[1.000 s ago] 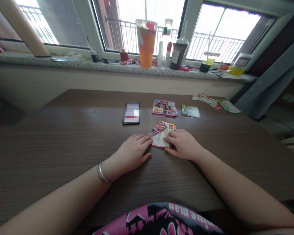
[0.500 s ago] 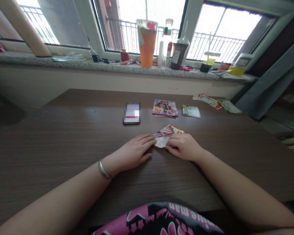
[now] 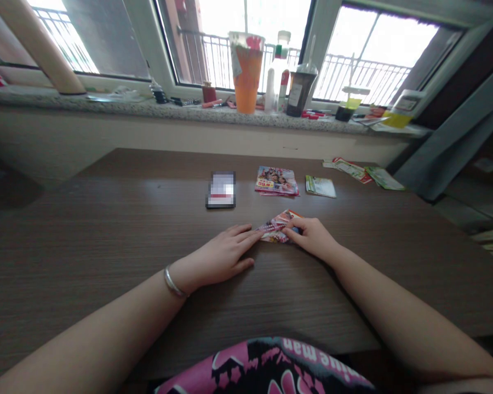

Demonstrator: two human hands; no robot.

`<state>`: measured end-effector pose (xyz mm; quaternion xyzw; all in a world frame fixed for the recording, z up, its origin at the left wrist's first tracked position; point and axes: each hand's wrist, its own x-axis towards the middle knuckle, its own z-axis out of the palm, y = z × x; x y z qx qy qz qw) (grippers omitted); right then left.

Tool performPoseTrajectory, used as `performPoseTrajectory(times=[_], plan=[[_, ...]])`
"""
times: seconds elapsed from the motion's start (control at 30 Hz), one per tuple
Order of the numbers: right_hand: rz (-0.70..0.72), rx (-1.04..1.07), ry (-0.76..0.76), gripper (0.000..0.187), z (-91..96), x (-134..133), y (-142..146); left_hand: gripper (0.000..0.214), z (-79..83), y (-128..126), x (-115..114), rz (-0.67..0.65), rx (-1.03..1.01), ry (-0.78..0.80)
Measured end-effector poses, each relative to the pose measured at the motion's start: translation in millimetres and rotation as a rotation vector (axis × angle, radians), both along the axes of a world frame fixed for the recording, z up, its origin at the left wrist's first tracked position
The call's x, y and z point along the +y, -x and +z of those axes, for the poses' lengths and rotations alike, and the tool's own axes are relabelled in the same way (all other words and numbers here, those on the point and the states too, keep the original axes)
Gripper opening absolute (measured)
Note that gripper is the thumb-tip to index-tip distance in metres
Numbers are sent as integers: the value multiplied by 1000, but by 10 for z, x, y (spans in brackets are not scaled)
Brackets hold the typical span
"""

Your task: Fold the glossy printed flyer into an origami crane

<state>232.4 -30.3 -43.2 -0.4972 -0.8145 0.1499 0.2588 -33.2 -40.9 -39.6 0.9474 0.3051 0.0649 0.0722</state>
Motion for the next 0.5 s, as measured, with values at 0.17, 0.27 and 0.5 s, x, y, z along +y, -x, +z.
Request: performPoseTrajectory(times=[0.17,0.27,0.5], plan=[[-90,12,11,23,-47,40,-1,68,16,-4,-9,-11,10,14],[-133,-16,13,23,-58,47,1,67,21,-4,-10,-27,15,10],[-244,-174,84,24,-28,56,-1,64,9,-24,-12,-5,51,9]])
